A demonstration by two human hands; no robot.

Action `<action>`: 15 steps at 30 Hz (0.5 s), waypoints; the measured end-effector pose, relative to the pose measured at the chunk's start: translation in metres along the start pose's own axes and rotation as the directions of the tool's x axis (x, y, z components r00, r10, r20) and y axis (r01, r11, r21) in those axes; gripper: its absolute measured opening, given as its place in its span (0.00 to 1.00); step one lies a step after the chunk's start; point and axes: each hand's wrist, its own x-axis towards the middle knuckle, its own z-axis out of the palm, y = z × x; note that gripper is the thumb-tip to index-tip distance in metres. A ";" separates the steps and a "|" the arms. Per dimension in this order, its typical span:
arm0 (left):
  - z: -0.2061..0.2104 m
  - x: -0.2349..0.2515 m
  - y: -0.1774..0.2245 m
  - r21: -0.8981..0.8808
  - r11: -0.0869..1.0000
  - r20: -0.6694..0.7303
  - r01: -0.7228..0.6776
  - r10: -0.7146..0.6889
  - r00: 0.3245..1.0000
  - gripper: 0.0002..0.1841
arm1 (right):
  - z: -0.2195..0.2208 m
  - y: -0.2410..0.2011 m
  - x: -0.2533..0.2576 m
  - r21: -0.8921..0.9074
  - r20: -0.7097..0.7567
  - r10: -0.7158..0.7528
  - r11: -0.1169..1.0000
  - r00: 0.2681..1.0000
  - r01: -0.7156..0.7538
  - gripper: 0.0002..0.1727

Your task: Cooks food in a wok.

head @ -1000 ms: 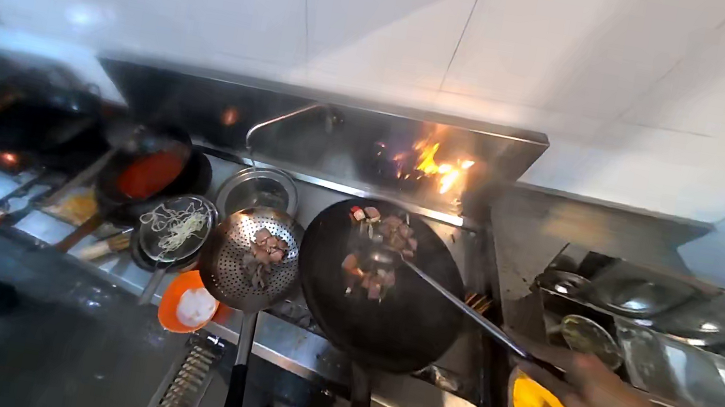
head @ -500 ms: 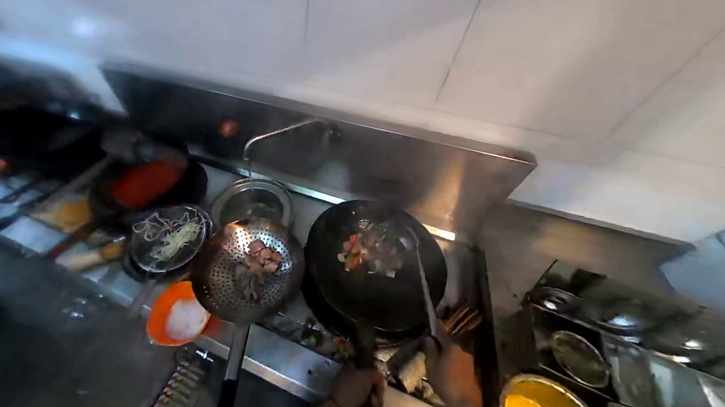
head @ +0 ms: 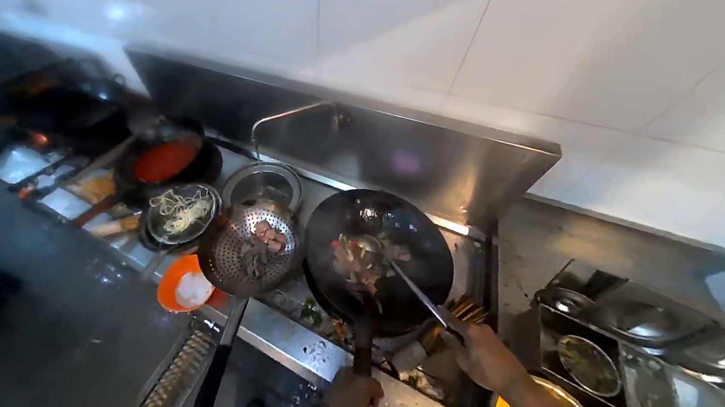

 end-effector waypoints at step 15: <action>-0.008 -0.015 0.032 -0.119 0.992 0.078 -0.046 0.056 0.995 0.07 | -0.088 0.003 -0.071 -0.118 0.136 -0.024 0.992 0.990 0.040 0.23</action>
